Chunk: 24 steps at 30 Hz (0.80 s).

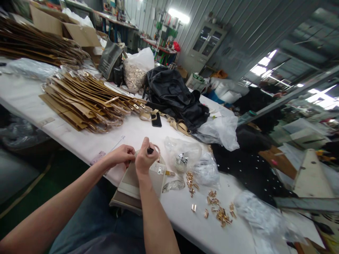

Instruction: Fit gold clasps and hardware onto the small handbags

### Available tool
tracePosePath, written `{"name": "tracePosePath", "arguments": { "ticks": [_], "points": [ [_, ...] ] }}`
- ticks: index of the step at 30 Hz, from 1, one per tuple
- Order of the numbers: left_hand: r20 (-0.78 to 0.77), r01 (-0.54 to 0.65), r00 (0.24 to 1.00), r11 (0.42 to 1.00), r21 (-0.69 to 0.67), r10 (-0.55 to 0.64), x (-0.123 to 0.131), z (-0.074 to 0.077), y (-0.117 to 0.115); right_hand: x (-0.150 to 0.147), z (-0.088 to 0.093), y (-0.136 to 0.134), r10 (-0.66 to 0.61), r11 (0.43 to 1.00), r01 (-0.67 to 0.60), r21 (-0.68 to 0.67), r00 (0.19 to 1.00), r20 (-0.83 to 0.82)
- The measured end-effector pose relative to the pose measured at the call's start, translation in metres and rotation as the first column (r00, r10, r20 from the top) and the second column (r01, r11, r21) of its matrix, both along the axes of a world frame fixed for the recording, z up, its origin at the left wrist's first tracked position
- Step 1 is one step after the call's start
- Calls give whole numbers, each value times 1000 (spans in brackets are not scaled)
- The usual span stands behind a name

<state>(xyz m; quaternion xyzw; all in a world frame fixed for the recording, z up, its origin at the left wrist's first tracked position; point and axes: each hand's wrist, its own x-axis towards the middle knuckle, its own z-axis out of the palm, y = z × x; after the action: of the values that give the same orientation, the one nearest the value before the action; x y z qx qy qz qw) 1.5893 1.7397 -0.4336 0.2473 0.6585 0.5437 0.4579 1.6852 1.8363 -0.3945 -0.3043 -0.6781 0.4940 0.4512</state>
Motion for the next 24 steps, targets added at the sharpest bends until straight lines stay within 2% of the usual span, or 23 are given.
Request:
{"name": "tracePosePath", "arguments": {
  "ticks": [3,9,12,17,24],
  "points": [
    [5,15,1000,1000,6,-15,0,4,-2,3,3,-5,-55,997,54,-53,998,-23],
    [-35,-62,998,998,-19,61,10,5,-2,9,24,4,9,967,-37,-250,994,-112],
    [-50,-100,994,995,-29,98,15,3,-2,16,30,4,0,975,-34,-222,989,-148],
    [-42,-145,989,989,-34,143,20,3,-5,20,27,-9,-4,982,-19,-189,993,-117],
    [-31,-193,981,981,22,194,24,-4,-8,17,17,-14,33,933,-43,-356,999,-34]
  ]
}}
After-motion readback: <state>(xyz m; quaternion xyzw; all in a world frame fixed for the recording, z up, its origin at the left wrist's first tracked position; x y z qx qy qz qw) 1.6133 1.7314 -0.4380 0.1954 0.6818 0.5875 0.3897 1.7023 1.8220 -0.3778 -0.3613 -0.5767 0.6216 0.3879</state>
